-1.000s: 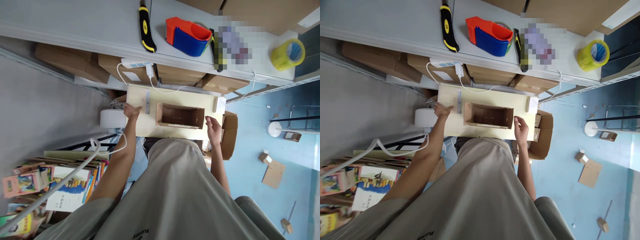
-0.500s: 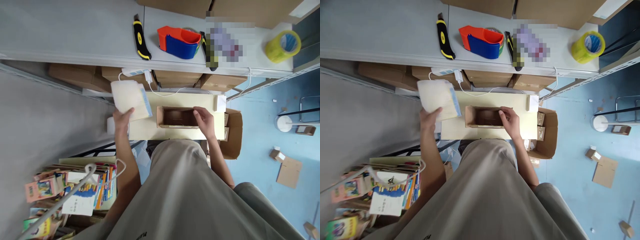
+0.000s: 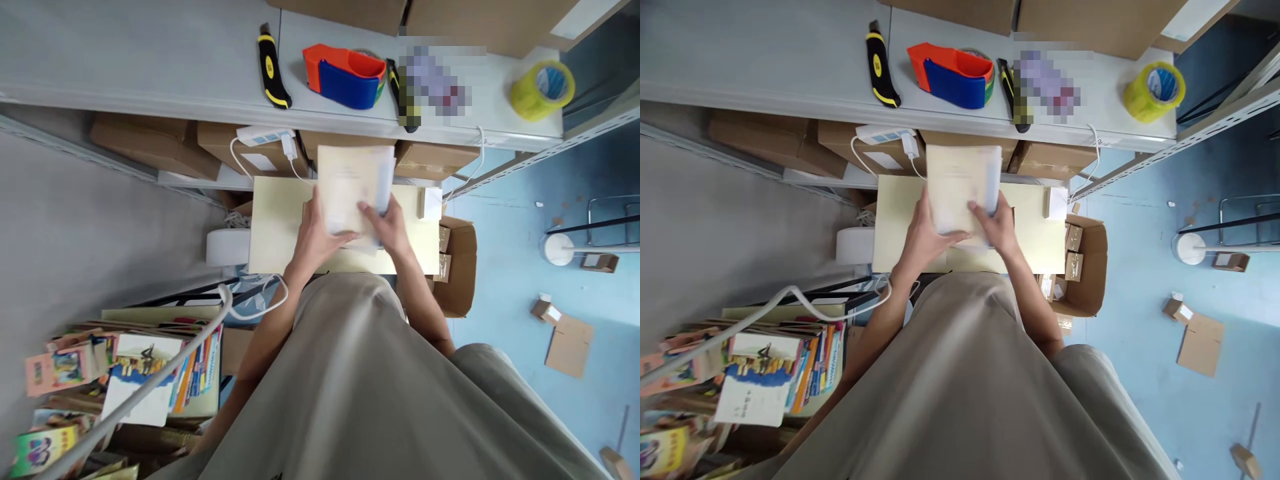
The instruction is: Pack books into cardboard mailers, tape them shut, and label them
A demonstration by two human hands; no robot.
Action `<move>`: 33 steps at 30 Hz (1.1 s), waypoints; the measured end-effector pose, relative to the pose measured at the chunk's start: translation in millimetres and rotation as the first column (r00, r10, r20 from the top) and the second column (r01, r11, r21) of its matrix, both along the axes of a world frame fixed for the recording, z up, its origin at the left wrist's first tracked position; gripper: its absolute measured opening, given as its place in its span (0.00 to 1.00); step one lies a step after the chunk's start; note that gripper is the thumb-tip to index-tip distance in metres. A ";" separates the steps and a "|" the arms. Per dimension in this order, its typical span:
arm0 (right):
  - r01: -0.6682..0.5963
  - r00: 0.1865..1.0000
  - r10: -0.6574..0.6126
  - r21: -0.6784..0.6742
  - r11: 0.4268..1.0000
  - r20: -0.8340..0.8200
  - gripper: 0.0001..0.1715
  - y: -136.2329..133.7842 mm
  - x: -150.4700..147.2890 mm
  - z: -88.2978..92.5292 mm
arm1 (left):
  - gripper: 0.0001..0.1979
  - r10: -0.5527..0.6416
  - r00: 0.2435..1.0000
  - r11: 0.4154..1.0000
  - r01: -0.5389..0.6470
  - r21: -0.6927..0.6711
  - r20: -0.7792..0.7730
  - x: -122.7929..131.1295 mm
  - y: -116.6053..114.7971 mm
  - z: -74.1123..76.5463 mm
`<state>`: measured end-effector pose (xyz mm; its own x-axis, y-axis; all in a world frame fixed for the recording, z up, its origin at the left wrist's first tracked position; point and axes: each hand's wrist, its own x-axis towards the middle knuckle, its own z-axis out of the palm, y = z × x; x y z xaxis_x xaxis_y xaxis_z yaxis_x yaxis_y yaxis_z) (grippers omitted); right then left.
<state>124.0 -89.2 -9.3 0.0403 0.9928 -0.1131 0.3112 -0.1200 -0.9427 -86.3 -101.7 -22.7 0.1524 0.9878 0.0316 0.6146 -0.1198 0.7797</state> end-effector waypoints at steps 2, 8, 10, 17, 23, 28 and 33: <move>0.022 0.995 -0.032 0.102 0.995 0.098 0.50 -1.7 31.4 2.9 | 0.57 -0.070 0.997 0.998 0.070 -0.006 -0.039 0.5 -6.1 -8.6; -0.108 0.964 0.032 0.280 0.954 0.263 0.40 -1.1 82.9 42.5 | 0.20 -0.233 0.946 0.967 0.200 -0.160 -0.225 -19.4 -30.5 -49.1; -0.291 0.916 0.205 0.217 0.932 0.346 0.35 4.2 77.4 44.4 | 0.11 -0.230 0.945 0.968 0.197 -0.158 -0.232 -19.2 -42.5 -57.0; -0.599 0.455 0.624 -0.301 0.742 0.636 0.21 22.5 14.2 -28.1 | 0.09 -0.175 0.966 0.977 0.146 -0.156 -0.190 -13.2 -69.7 -60.1; -0.574 0.325 0.760 -0.521 0.632 0.563 0.26 28.0 -12.8 -95.2 | 0.08 -0.144 0.974 0.979 0.115 -0.165 -0.173 -13.6 -73.0 -58.6; -0.517 0.362 0.758 -0.560 0.648 0.543 0.25 26.6 -10.9 -108.9 | 0.08 -0.132 0.980 0.978 0.105 -0.178 -0.150 -14.5 -73.3 -58.6; -0.442 0.537 0.507 -0.287 0.850 0.675 0.32 2.6 22.2 -78.4 | 0.10 -0.078 0.975 0.990 0.051 -0.130 -0.208 -15.6 -74.4 -63.0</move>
